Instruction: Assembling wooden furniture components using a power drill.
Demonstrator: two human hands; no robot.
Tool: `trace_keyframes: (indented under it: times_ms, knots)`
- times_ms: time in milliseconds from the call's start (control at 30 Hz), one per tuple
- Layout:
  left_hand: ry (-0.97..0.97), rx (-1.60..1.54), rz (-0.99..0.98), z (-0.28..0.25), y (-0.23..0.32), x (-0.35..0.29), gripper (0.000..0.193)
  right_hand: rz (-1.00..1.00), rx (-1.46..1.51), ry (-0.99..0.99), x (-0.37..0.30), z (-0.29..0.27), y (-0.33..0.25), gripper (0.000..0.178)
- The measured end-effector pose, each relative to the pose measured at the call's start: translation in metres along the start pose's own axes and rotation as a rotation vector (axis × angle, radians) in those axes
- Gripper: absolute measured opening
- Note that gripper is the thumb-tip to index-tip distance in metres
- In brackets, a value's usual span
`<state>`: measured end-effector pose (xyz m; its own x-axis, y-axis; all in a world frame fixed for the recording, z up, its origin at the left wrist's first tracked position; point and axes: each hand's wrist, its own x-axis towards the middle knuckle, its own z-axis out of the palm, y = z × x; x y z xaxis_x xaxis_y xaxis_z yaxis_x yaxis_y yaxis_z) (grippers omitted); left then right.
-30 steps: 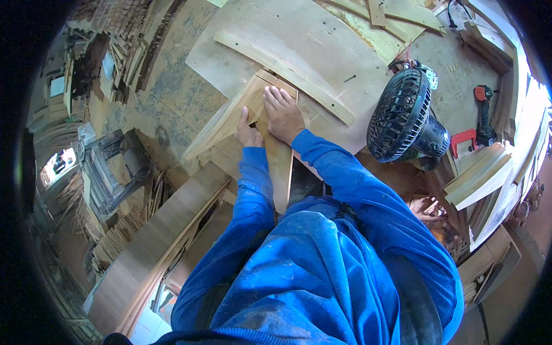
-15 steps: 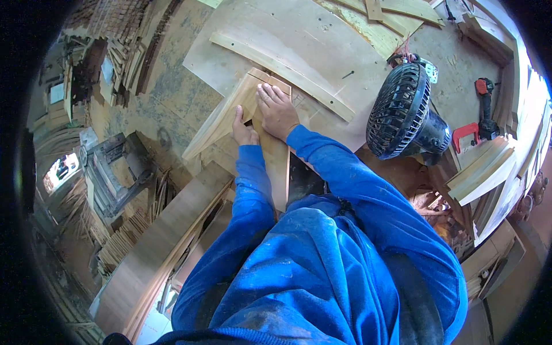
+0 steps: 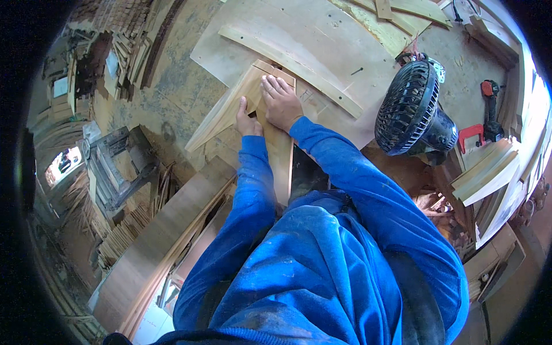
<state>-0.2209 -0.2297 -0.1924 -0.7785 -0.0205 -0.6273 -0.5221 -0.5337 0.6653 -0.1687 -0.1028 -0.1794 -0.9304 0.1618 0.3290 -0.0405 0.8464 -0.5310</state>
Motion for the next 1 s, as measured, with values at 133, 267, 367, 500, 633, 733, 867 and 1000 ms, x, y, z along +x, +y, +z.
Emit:
trace_keyframes:
  times_ms: [133,267,367,500,633,733,867,1000]
  knots:
    - [0.008,0.023,-0.005,0.0,0.003,0.004,0.042,-0.01,-0.007,0.011,0.003,0.001,-0.002,0.055]
    - [0.059,0.015,0.046,-0.002,0.003,0.01,0.041,-0.012,-0.014,0.023,0.006,0.0,-0.005,0.055]
    - [0.049,-0.03,0.038,-0.009,0.005,0.017,0.04,-0.013,-0.009,0.035,0.008,0.003,-0.006,0.054]
    - [0.119,-0.024,0.043,0.003,0.005,0.013,0.041,-0.006,-0.017,0.045,0.008,0.007,-0.002,0.054]
    - [0.142,-0.023,0.083,-0.003,0.006,0.022,0.04,-0.011,-0.013,0.054,0.011,0.009,-0.005,0.054]
    - [0.131,-0.065,0.101,-0.005,0.006,0.026,0.041,-0.01,-0.007,0.044,0.013,0.011,-0.005,0.055]
    - [0.153,-0.044,0.104,-0.002,0.007,0.029,0.039,-0.005,0.0,0.063,0.016,0.011,-0.005,0.052]
    - [0.12,-0.05,0.09,-0.009,0.009,0.038,0.037,-0.011,-0.002,0.068,0.021,0.01,-0.008,0.05]
